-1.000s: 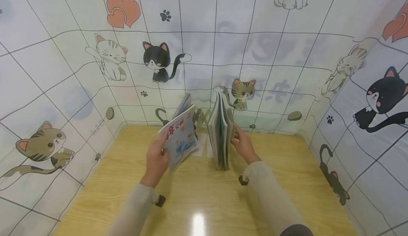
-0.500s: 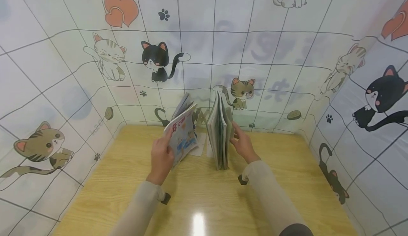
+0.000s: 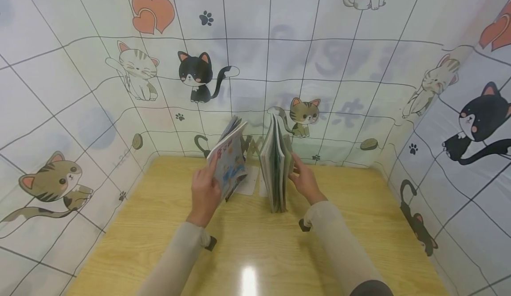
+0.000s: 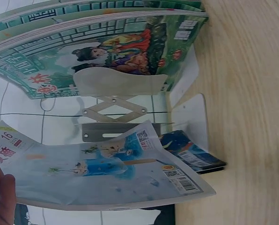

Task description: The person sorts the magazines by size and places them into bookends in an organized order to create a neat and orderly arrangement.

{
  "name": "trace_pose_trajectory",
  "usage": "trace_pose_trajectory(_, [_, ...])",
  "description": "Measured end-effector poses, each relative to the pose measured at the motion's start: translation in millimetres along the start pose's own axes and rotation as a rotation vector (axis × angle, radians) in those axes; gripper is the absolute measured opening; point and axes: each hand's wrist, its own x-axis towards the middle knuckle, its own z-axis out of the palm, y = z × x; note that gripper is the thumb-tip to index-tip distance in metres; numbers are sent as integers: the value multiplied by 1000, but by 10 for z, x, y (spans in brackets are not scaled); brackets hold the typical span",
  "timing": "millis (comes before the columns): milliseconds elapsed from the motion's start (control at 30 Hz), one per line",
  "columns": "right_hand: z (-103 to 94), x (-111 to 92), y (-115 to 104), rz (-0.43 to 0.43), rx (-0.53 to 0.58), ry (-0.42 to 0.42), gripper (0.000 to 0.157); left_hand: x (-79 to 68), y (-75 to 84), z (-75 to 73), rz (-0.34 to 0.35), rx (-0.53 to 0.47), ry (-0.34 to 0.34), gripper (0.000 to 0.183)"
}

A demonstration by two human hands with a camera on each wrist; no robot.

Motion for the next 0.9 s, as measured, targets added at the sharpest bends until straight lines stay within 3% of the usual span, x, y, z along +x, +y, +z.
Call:
trace_pose_trajectory(333, [10, 18, 45, -24, 10, 8, 78, 117, 28, 42, 39, -12, 59, 74])
trace_pose_trajectory(700, [3, 11, 20, -45, 11, 28, 76, -22, -112, 334, 41, 13, 31, 73])
trace_pose_trajectory(900, [6, 10, 22, -64, 6, 31, 75, -103, -137, 391, 15, 40, 39, 72])
